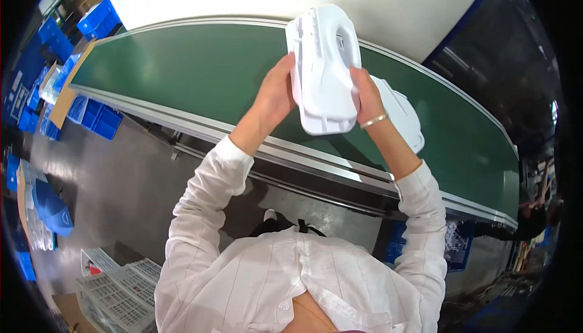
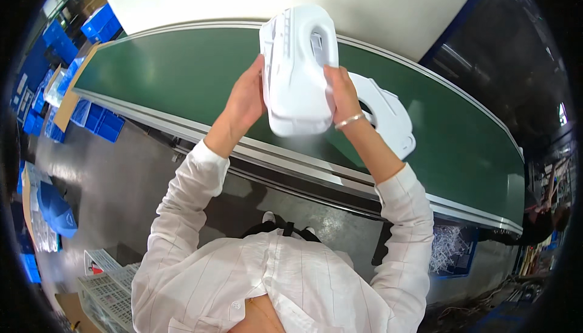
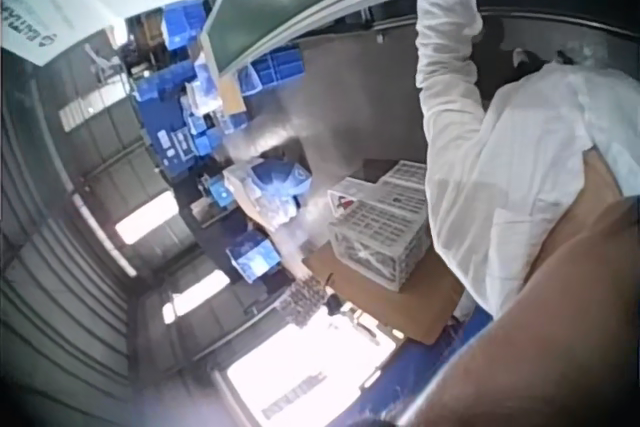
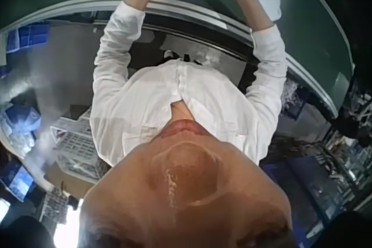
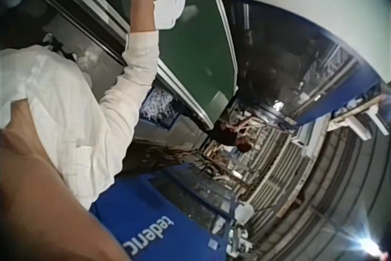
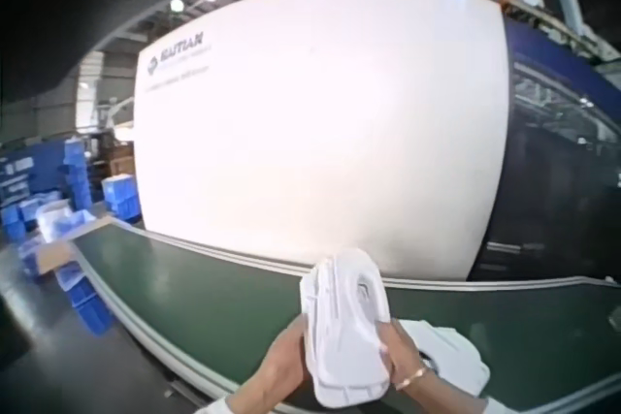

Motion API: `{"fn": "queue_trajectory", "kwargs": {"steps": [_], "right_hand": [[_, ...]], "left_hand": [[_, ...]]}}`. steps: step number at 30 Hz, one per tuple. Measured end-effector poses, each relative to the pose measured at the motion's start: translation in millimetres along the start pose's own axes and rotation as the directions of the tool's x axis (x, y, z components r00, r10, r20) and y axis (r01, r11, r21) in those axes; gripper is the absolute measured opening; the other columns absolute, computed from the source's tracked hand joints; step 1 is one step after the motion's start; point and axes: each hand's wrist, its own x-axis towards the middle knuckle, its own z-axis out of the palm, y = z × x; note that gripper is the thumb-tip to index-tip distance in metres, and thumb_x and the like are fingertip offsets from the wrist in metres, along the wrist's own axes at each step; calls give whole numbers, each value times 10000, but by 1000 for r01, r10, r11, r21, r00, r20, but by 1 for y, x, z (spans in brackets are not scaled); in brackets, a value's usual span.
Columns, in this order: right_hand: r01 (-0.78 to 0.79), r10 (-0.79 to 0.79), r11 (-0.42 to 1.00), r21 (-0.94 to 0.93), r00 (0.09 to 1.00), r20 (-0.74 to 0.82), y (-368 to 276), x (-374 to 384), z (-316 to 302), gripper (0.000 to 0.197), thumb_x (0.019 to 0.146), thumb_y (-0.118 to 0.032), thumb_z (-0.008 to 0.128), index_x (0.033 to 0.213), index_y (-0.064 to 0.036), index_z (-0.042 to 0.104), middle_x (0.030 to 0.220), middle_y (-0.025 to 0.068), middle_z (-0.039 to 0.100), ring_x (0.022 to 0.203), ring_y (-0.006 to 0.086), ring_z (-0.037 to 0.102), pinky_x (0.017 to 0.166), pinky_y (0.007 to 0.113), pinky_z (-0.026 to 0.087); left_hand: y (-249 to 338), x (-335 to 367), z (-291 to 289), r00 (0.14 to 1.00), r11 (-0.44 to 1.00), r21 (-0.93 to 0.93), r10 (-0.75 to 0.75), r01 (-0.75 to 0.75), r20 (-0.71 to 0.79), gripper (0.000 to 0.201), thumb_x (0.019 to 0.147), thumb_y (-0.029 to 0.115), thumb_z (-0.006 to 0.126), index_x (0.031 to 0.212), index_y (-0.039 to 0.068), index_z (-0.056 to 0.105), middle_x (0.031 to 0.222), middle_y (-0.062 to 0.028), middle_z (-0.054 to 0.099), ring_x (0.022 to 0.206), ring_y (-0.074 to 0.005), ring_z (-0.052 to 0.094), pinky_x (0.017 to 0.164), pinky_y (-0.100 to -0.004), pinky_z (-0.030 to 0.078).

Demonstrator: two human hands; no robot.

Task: The person takes plastic parts from a conveyor belt, aligns them, and presses them together by hand to assemble plastic items.

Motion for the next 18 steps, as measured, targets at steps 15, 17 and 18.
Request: {"fn": "queue_trajectory", "kwargs": {"steps": [15, 17, 18], "right_hand": [[506, -530, 848, -158, 811, -249, -77, -166, -184, 335, 948, -218, 519, 1169, 31, 554, 1044, 88, 641, 903, 149, 617, 806, 266, 503], [471, -408, 875, 109, 841, -355, -88, -173, -213, 364, 970, -263, 467, 1198, 14, 530, 1038, 80, 634, 884, 167, 622, 799, 280, 517], [462, -408, 885, 58, 830, -381, -93, -181, -221, 381, 984, -300, 428, 1206, -4, 522, 1018, 70, 629, 863, 170, 625, 788, 289, 526]], "left_hand": [[-130, -56, 142, 971, 994, -10, 111, -112, 214, 490, 968, 251, 525, 1382, 82, 325, 1212, -70, 536, 1069, -195, 569, 902, -358, 490], [-142, -58, 151, 978, 996, -37, 82, -76, 194, 482, 972, 269, 510, 1378, 86, 325, 1168, -97, 561, 1004, -224, 610, 853, -376, 519], [-145, -59, 153, 979, 996, 3, 87, -90, 185, 512, 965, 335, 499, 1362, 56, 335, 1172, -129, 567, 1033, -253, 601, 874, -415, 517]]}}
